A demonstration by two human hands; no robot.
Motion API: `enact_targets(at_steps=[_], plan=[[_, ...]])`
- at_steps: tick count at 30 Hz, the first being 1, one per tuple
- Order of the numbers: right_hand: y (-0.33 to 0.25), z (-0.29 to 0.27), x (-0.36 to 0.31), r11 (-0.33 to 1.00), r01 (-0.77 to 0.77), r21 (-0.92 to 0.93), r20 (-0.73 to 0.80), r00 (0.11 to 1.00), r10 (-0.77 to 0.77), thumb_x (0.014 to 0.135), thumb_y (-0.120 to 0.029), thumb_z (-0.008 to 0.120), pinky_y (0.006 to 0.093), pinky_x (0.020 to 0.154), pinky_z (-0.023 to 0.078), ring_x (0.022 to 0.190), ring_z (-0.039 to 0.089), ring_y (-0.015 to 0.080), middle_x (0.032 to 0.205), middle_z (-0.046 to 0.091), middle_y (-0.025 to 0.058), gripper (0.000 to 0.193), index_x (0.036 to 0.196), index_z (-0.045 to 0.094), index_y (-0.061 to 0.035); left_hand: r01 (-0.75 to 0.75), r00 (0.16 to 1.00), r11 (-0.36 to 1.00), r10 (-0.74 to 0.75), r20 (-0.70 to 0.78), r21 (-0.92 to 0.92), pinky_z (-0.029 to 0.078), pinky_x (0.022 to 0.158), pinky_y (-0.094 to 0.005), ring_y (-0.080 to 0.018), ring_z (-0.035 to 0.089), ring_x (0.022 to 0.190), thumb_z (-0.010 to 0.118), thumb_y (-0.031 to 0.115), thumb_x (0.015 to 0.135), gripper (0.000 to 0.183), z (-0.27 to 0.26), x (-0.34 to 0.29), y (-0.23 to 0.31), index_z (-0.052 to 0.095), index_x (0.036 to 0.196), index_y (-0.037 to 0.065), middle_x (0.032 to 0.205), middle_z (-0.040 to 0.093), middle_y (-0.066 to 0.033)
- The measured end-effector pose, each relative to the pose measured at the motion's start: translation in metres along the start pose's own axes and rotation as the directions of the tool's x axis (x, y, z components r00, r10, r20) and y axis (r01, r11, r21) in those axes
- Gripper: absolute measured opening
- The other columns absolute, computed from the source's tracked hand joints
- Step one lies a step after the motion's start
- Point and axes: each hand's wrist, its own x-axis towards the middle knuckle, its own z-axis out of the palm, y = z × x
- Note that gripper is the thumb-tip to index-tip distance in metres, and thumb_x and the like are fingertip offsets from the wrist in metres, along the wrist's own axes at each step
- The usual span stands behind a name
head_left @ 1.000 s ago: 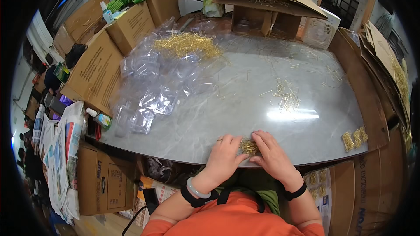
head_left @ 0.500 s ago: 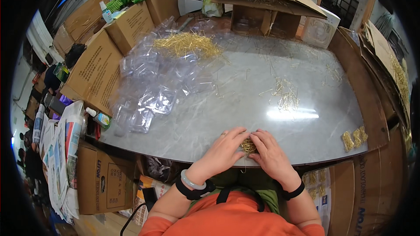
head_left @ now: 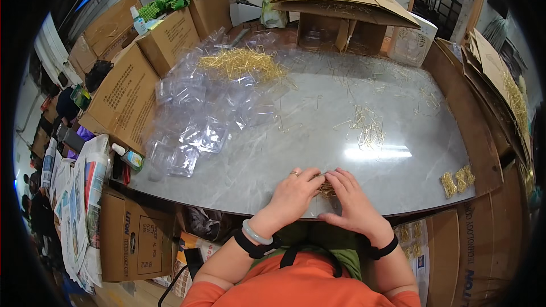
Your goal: The recorder is sorting small metal pins/hooks on a table, placing them into small clear plastic trays, and then stacking the trays into a box.
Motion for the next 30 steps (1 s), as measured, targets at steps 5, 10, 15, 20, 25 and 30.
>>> enact_targets(at_steps=[5, 10, 15, 20, 25, 30], plan=[[0.023, 0.0, -0.007, 0.992, -0.032, 0.118, 0.02, 0.999, 0.03, 0.078, -0.032, 0.084, 0.047, 0.118, 0.037, 0.142, 0.042, 0.0429, 0.148, 0.048, 0.0232, 0.09, 0.149, 0.041, 0.0022, 0.022, 0.998, 0.987, -0.011, 0.066, -0.16, 0.049, 0.102, -0.0455, -0.0388, 0.06, 0.113, 0.07, 0.011, 0.09, 0.043, -0.006, 0.0, -0.006, 0.062, 0.131, 0.007, 0.132, 0.06, -0.0127], [-0.006, 0.003, -0.006, 0.989, -0.143, -0.025, -0.124, 0.983, 0.139, 0.079, -0.042, 0.082, 0.0532, 0.12, 0.031, 0.142, 0.04, 0.0446, 0.149, 0.045, 0.0278, 0.097, 0.149, 0.037, 0.007, 0.027, 0.996, 0.954, -0.001, 0.088, -0.298, 0.043, 0.109, -0.0459, -0.0402, 0.054, 0.125, 0.074, 0.012, 0.087, 0.053, -0.023, -0.009, -0.011, 0.058, 0.136, 0.0, 0.138, 0.055, -0.0193], [-0.023, 0.026, -0.003, 0.953, -0.252, -0.17, -0.181, 0.958, 0.221, 0.079, -0.045, 0.081, 0.0594, 0.122, 0.022, 0.144, 0.037, 0.0471, 0.149, 0.044, 0.0315, 0.103, 0.15, 0.032, 0.0117, 0.055, 0.998, 0.97, -0.044, 0.054, -0.236, 0.044, 0.108, -0.0452, -0.0402, 0.053, 0.126, 0.076, 0.011, 0.085, 0.055, -0.02, -0.012, -0.012, 0.058, 0.136, -0.001, 0.138, 0.055, -0.0201], [0.003, 0.006, -0.006, 0.992, -0.122, -0.017, -0.057, 0.991, 0.121, 0.086, -0.018, 0.076, 0.0504, 0.119, 0.035, 0.142, 0.041, 0.0444, 0.146, 0.048, 0.0286, 0.078, 0.149, 0.037, 0.0073, 0.087, 0.995, 0.966, -0.071, 0.073, -0.244, 0.045, 0.106, -0.045, -0.0401, 0.052, 0.125, 0.077, 0.012, 0.085, 0.053, -0.018, -0.007, -0.011, 0.059, 0.132, -0.002, 0.135, 0.056, -0.0197], [0.019, -0.009, -0.007, 0.999, 0.043, 0.011, -0.01, 0.999, -0.043, 0.087, -0.007, 0.074, 0.0462, 0.115, 0.042, 0.137, 0.049, 0.0395, 0.144, 0.054, 0.0212, 0.067, 0.147, 0.044, 0.0016, 0.041, 0.993, 0.966, -0.011, 0.117, -0.254, 0.043, 0.107, -0.0461, -0.0407, 0.049, 0.125, 0.083, 0.021, 0.08, 0.061, -0.02, -0.003, -0.009, 0.059, 0.132, -0.002, 0.135, 0.054, -0.0185], [0.022, -0.003, -0.011, 1.0, 0.019, -0.025, -0.038, 0.999, -0.02, 0.086, -0.01, 0.076, 0.047, 0.114, 0.043, 0.135, 0.051, 0.0397, 0.148, 0.052, 0.0193, 0.07, 0.147, 0.044, 0.0011, -0.009, 0.989, 0.992, 0.028, 0.147, -0.128, 0.041, 0.109, -0.0482, -0.0418, 0.047, 0.126, 0.087, 0.028, 0.075, 0.069, -0.021, 0.009, 0.006, 0.059, 0.132, 0.0, 0.135, 0.051, -0.0189]])
